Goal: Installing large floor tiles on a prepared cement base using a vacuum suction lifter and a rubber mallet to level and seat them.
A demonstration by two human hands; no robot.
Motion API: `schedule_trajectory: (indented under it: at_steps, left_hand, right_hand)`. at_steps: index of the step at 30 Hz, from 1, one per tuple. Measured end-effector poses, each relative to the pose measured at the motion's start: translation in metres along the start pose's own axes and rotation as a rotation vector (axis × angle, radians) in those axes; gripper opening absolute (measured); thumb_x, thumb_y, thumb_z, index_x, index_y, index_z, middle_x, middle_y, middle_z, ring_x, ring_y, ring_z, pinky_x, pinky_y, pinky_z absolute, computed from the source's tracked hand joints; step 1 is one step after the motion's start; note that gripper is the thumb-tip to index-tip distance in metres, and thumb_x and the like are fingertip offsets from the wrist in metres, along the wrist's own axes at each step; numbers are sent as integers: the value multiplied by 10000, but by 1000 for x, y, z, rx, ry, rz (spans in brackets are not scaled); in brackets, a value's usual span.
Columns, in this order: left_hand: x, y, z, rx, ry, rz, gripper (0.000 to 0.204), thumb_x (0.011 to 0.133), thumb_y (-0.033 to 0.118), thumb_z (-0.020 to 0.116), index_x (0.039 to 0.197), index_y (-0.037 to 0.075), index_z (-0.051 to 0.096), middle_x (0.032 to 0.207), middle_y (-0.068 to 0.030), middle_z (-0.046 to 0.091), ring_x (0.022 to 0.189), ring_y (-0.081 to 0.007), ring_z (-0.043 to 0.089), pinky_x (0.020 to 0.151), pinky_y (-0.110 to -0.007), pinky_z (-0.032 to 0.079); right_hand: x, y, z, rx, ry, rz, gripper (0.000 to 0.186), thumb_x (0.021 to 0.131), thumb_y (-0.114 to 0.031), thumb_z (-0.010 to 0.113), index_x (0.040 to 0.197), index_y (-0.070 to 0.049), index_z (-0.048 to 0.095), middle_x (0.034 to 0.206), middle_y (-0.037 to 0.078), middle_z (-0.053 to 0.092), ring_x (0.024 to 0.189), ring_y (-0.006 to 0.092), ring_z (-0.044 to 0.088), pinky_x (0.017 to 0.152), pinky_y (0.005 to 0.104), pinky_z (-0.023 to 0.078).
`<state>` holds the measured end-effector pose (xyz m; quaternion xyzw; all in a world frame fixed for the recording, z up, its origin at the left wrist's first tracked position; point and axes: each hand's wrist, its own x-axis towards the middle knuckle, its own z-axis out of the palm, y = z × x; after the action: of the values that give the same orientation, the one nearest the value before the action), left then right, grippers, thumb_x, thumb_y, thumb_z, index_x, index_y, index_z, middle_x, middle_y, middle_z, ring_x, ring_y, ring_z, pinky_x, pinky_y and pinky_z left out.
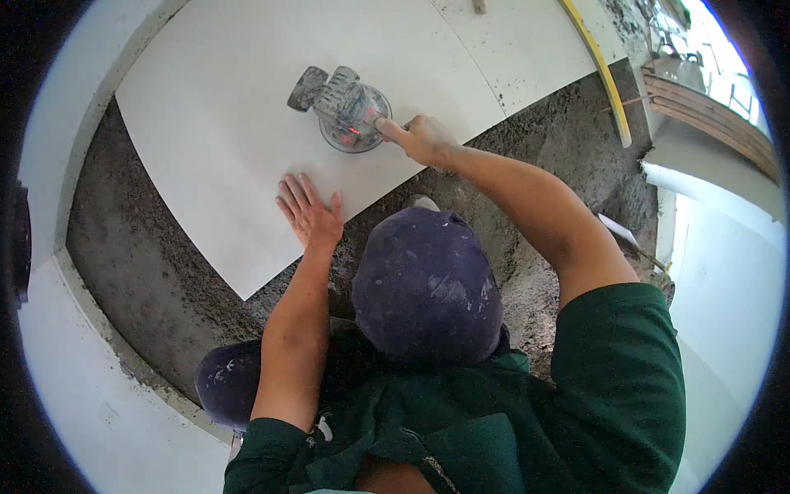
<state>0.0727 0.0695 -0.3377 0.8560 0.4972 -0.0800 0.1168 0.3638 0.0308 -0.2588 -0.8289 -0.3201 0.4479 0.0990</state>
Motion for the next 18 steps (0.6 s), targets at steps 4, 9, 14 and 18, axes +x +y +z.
schedule_trajectory:
  at_steps: [4, 9, 14, 18]
  left_hand:
    - [1, 2, 0, 20, -21, -18, 889, 990, 593, 441, 1620, 17, 192, 1693, -230, 138, 1579, -388, 61, 1270, -551, -11]
    - [-1, -2, 8, -17, 110, 43, 889, 984, 590, 458, 1606, 0, 223, 1679, -249, 167, 1572, -406, 82, 1267, -563, 11]
    - [-2, -1, 6, -37, 131, 45, 876, 988, 585, 456, 1591, -15, 246, 1666, -266, 185, 1563, -421, 107, 1265, -572, 30]
    - [-1, -2, 6, -24, 153, 64, 870, 992, 576, 454, 1587, -24, 248, 1659, -272, 201, 1558, -425, 125, 1261, -577, 52]
  right_hand:
    - [-6, -6, -5, 50, -15, 3, 963, 877, -850, 423, 786, 45, 767, 640, 203, 645, 719, 330, 703, 747, 461, 537]
    - [-4, -4, -1, -20, -34, -7, 892, 880, -861, 389, 984, -82, 812, 741, 246, 682, 820, 379, 707, 827, 472, 532]
    - [-12, -10, -7, -2, -54, -38, 867, 879, -865, 385, 1011, -129, 823, 796, 266, 692, 868, 389, 707, 849, 475, 529]
    - [-11, -8, -6, 3, -53, -36, 868, 880, -861, 397, 986, -113, 823, 815, 269, 696, 866, 385, 706, 841, 486, 526]
